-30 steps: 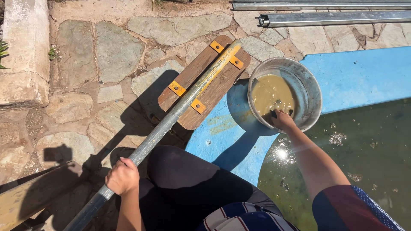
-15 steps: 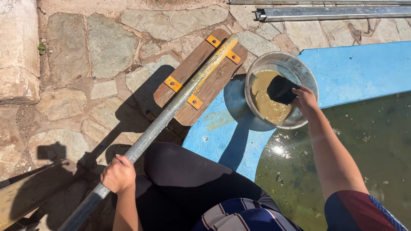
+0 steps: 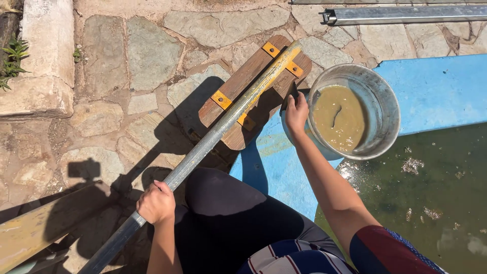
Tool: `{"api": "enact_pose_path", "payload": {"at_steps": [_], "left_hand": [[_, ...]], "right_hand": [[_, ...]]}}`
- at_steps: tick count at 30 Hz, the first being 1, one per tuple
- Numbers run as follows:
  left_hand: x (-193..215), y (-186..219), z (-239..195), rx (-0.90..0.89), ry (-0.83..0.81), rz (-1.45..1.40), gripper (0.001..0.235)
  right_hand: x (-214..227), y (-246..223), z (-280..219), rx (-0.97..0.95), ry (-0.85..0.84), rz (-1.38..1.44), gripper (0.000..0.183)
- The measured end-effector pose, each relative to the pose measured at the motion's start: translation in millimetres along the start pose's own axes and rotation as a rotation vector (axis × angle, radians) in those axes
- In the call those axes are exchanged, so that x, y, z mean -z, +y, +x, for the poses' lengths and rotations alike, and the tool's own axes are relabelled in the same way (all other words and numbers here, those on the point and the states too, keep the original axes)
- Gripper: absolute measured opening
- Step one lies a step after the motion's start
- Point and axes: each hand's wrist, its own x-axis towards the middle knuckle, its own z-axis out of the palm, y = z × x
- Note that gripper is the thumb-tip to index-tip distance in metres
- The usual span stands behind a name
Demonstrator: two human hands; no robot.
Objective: Cleaning a metal pipe with a sponge and water
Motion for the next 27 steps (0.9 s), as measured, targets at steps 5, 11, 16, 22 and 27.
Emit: {"api": "enact_pose_path", "payload": {"at_steps": [5,11,16,22,27], "left_hand": [[-0.3,-0.3,0.3,0.005,0.026,0.026,0.042],[2.6,2.0,1.5,0.038,-0.063,-0.013,0.041],[7.9,3.9,7.0,0.025,-0.067,-0.061,0.041],[7.7,3.7,8.6,0.014,-0.016,-0.077,0.039],[7.2,1.2,6.3,0.012,-0.04,-0.082,0.039]], "right_hand": [[-107.2,-29.4,-63.7,-0.016,-0.152,-0.068,0.043],[-136.7,-15.1,-38.0,-0.11,0.022,-0.167,0.087],[-153.7,-25.6,-48.3,-0.153,-0.192,0.019,0.089],[-166.9,-45.7,-94.3,-0.198,-0.228,0.015,0.095],[-177.0,-32.2,-86.2,-0.116,-0.161,-0.033,0.088]]}}
